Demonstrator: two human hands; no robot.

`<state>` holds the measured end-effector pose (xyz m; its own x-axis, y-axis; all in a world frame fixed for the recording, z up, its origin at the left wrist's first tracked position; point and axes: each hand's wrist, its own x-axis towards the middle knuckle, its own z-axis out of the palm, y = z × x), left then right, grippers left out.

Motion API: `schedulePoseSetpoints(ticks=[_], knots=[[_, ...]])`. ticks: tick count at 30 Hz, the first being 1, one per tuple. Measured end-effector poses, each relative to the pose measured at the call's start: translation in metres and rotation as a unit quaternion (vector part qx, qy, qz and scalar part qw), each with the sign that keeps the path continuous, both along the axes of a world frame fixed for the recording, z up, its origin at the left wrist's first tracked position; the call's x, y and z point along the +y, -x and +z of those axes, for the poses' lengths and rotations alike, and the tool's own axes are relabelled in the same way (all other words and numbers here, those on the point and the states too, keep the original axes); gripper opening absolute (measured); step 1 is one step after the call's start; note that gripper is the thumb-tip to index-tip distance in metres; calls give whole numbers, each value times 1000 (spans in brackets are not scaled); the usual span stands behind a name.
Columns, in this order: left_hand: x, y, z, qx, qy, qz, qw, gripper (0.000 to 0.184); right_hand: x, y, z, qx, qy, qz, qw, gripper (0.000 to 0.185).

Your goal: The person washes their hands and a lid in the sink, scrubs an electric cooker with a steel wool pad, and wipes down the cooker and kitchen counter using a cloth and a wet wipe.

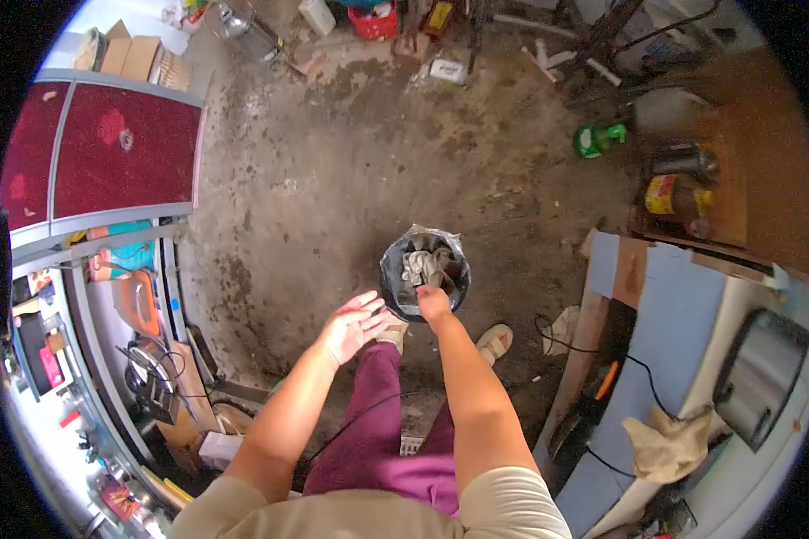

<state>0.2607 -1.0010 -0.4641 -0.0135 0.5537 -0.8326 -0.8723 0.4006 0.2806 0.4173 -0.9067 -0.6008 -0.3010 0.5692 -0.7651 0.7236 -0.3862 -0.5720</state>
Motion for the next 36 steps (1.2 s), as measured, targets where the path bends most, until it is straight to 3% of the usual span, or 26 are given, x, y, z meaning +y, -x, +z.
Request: schedulePoseSetpoints(ticks=[2,3,5,8,10,11,14,16,18,20,21,22,24,25,26,27,28,29,30,31,32,33,34,35,36], knots=[[-12,-6,-23,-31,5,25,999,57,-16,7,-96,-51,-78,120,988,18],[-22,-9,-38,-49,-12,34,998,54,-27,7,-151,-58,-36,79,995,19],[-36,-14,-51,-62,-13,31,998,53,-28,18,-191,-27,116,-110,987,19],[-51,-18,-64,-62,-4,43,997,53,-19,32,-200,28,228,-344,910,20],[-58,-18,-72,-64,-2,51,997,53,-22,30,-228,77,235,-387,889,19],[-59,-18,-77,-59,10,39,997,52,-24,31,-231,150,232,-484,830,17],[-55,-22,-80,-50,0,35,998,49,-37,25,-231,206,150,-464,849,13],[-45,-27,-78,-42,25,45,998,48,-31,31,-117,257,94,-430,860,6],[-32,-33,-69,-45,49,79,995,45,-29,28,-15,306,15,-364,880,16],[-16,-39,-53,-65,76,131,986,41,-23,11,87,295,20,-295,909,20],[-12,-42,-51,-47,118,124,984,44,-43,-8,93,335,15,-253,907,22],[-13,-43,-61,-101,136,155,973,45,-45,-19,127,359,10,-204,911,23],[2,-47,-43,19,84,78,993,39,-45,-44,186,429,39,-135,892,23],[4,-48,-34,69,121,34,990,33,-40,-55,206,438,8,-99,894,23],[12,-51,-10,106,79,18,991,32,-35,-64,225,442,-23,-63,894,23],[21,-56,22,143,36,4,989,31,-22,-66,240,396,-148,-42,905,25],[29,-62,51,180,-7,-11,984,30,-12,-68,241,365,-187,-73,909,37],[35,-71,73,275,9,-52,960,28,1,-78,252,274,-170,-33,946,46],[41,-80,98,296,-46,-98,949,25,17,-90,262,180,-156,5,971,55],[42,-88,126,316,-98,-146,932,21,26,-100,269,175,-92,-1,980,62],[46,-96,152,333,-151,-196,910,18,21,-108,252,256,-109,-14,960,60],[57,-102,174,404,-256,-283,831,14,14,-112,222,334,-133,-25,933,58],[68,-111,196,461,-354,-361,729,9,24,-124,251,359,-214,-3,909,52],[82,-125,224,484,-369,-386,693,7,35,-136,279,377,-296,14,877,46],[97,-138,243,504,-411,-380,657,7,36,-149,291,401,-251,-36,880,41]])
